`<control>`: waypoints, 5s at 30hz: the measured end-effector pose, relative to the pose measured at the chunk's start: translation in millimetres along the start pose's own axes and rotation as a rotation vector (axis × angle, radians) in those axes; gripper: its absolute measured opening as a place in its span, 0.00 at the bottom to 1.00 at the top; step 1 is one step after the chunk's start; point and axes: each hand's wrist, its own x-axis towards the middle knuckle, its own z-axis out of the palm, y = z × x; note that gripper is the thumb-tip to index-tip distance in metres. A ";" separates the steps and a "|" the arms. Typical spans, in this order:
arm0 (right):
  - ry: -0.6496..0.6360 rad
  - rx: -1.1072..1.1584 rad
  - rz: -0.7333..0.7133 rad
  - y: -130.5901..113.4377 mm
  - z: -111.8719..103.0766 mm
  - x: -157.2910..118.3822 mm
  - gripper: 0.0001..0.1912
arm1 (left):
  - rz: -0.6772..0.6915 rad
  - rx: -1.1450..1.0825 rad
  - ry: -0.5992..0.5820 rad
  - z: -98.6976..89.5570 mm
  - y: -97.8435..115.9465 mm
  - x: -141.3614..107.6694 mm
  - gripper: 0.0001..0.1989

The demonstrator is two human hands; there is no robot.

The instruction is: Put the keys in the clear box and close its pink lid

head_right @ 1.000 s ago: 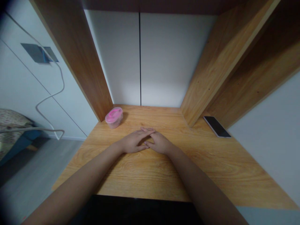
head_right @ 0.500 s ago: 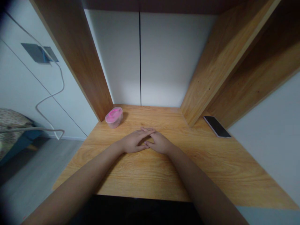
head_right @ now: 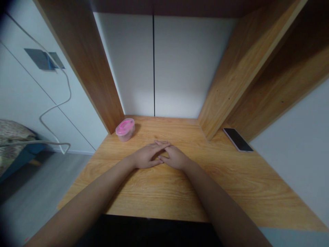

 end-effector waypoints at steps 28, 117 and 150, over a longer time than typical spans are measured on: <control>0.002 -0.009 -0.008 2.1 0.7 0.0 0.37 | -0.002 0.008 -0.009 -1.8 1.9 1.1 0.40; -0.005 -0.005 0.013 -1.1 -1.1 0.9 0.37 | 0.001 0.012 -0.009 -0.6 -2.9 -0.1 0.41; -0.004 -0.025 0.102 2.9 0.0 -3.6 0.44 | -0.449 0.657 0.584 -33.3 5.5 -2.5 0.20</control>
